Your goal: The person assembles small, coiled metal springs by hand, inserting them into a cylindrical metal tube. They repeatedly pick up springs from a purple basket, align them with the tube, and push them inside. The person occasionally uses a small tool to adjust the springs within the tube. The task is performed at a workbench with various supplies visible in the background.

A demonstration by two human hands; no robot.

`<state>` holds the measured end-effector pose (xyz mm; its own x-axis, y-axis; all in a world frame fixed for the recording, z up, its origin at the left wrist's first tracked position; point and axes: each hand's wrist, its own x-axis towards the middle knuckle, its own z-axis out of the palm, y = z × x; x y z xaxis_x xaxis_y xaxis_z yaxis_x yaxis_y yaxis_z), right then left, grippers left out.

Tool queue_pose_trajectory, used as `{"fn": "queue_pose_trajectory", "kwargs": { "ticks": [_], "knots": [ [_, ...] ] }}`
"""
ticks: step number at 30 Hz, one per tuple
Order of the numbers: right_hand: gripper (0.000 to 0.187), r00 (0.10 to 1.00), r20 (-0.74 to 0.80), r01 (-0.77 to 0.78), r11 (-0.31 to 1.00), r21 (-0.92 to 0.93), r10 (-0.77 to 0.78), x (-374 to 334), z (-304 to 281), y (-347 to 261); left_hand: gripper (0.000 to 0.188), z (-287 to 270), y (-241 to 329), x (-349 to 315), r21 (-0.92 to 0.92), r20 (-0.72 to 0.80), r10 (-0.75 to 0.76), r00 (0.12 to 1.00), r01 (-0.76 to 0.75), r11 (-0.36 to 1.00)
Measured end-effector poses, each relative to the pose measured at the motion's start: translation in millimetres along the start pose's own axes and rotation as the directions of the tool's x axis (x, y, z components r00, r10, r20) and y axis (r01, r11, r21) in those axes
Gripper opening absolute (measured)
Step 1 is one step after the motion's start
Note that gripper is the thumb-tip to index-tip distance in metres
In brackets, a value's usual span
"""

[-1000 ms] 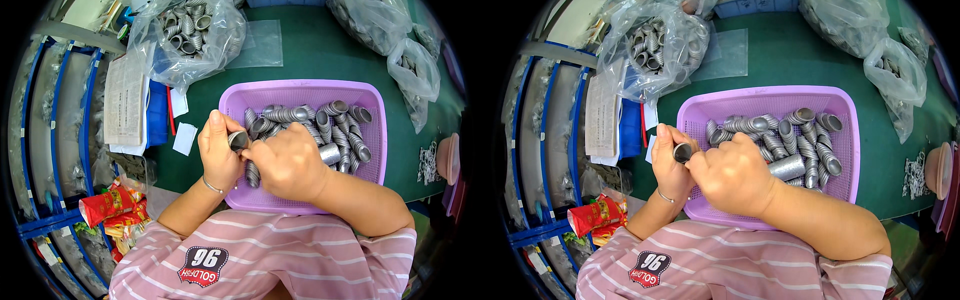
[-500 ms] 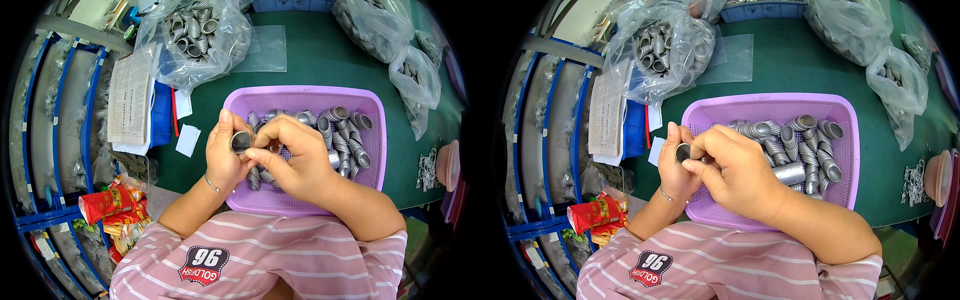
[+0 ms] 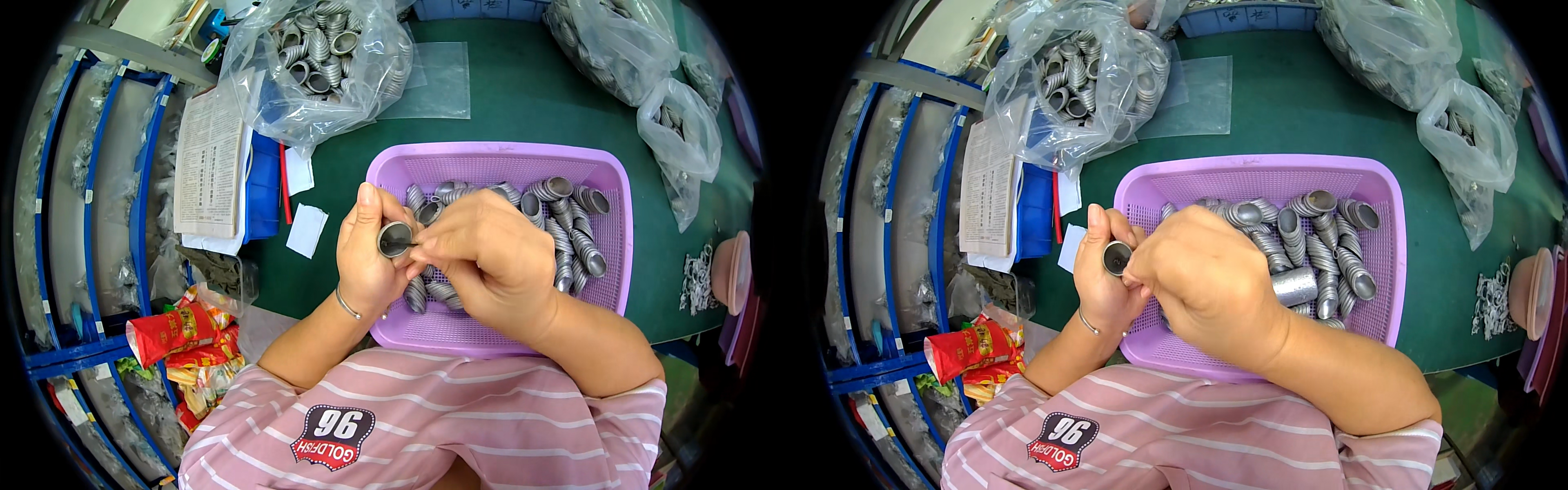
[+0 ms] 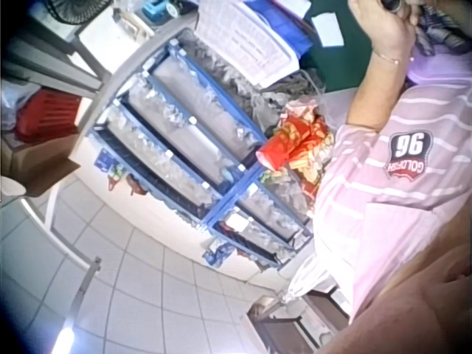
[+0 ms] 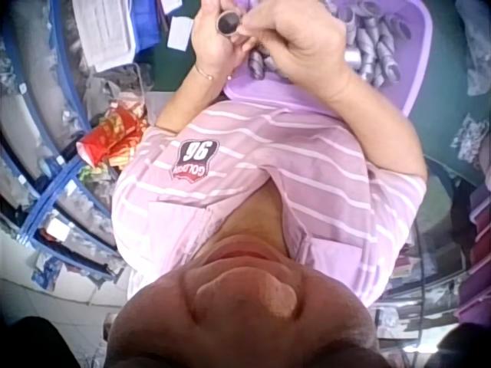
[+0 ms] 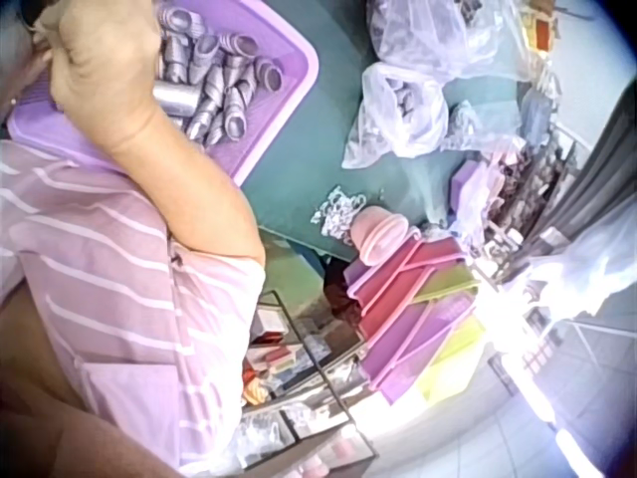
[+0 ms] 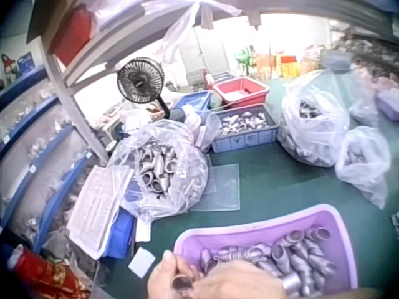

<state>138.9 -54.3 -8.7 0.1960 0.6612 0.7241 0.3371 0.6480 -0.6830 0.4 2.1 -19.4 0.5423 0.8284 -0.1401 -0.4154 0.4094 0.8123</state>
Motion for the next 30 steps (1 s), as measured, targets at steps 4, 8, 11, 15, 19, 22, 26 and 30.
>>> {"fn": "queue_pose_trajectory", "kwargs": {
  "ticks": [4, 8, 11, 15, 19, 22, 26, 30],
  "knots": [
    [0.021, 0.999, 0.037, 0.015, 0.997, -0.069, -0.013, 0, -3, -3, 0.049, -1, -1, 1, 0.014, 0.011, 0.029, 1.0, -0.03, 0.999],
    [0.02, 0.999, -0.014, -0.038, 0.998, -0.046, 0.037, 0, 0, -5, 0.05, 1, -1, 1, 0.022, -0.038, 0.022, 0.999, -0.021, 1.0],
    [0.017, 0.988, 0.024, -0.15, 0.989, -0.016, 0.15, -2, -1, -7, 0.05, -2, -2, 0, 0.029, -0.024, 0.043, 0.999, -0.043, 0.999],
    [0.015, 0.861, 0.032, -0.491, 0.813, 0.312, 0.507, -10, 5, -11, 0.049, -2, 0, -3, 0.031, -0.027, 0.015, 1.0, -0.014, 0.999],
    [0.014, 0.666, 0.094, -0.616, 0.475, 0.628, 0.74, -4, 8, -17, 0.048, 5, 5, -2, -0.016, -0.027, -0.057, 0.998, 0.057, 0.998],
    [0.014, 0.755, 0.064, -0.593, 0.639, 0.489, 0.652, 2, 3, -20, 0.048, 1, 6, -1, -0.084, 0.045, -0.116, 0.992, 0.119, 0.989],
    [0.018, 0.997, 0.059, -0.05, 0.999, -0.005, 0.05, -2, -1, -10, 0.047, -6, 0, 2, -0.018, 0.094, -0.073, 0.993, 0.075, 0.997],
    [0.019, 0.995, 0.057, -0.087, 0.996, -0.007, 0.087, 0, -5, -13, 0.049, 0, 3, 1, -0.045, 0.031, -0.106, 0.994, 0.107, 0.993]
  ]
}}
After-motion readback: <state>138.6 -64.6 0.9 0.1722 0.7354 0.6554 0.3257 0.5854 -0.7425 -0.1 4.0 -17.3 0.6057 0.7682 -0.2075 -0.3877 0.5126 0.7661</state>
